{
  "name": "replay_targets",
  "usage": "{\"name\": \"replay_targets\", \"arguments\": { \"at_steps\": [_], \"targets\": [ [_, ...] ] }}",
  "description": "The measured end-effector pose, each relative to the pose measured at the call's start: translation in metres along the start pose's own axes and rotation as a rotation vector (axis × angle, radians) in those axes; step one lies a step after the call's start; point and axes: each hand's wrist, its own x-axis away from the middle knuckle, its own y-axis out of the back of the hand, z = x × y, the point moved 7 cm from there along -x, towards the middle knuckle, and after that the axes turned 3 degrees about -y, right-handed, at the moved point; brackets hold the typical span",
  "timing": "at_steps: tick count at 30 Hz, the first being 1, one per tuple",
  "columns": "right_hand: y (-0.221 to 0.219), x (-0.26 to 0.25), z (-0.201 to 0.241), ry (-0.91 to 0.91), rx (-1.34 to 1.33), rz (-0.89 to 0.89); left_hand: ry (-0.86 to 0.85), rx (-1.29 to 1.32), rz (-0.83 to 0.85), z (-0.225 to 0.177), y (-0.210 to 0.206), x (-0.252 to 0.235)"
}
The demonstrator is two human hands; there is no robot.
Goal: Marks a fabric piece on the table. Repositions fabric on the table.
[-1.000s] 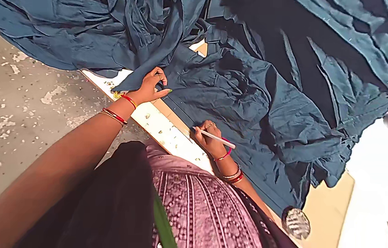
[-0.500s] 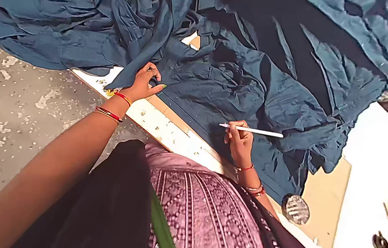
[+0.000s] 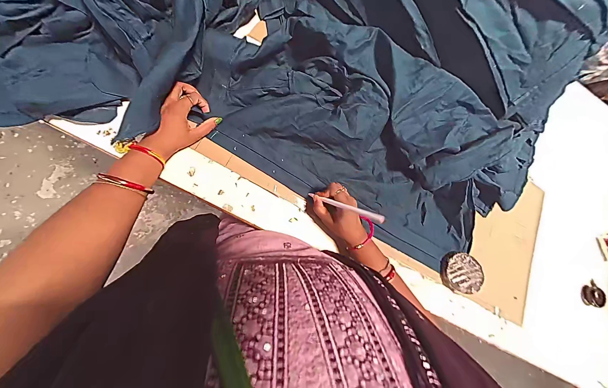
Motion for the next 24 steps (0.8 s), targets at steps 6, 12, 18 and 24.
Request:
{"name": "replay_targets", "arguments": {
  "at_steps": [6,12,18,24],
  "targets": [
    [0.003,-0.005,-0.018,-0.256,0.027,-0.199,-0.017,0.001,-0.014,0.003,0.000,0.000],
    [0.014,-0.004,-0.023,-0.447,-0.201,-0.321,0.026,0.001,0.040,-0.017,0.003,0.004],
    [0.077,0.051,-0.033,-0.494,-0.605,-0.355,0.012,-0.067,0.089,-0.028,0.007,0.017],
    [0.062,0.074,-0.036,-0.425,-0.375,-0.241,0.004,-0.099,0.076,-0.004,0.002,0.015]
  ]
}}
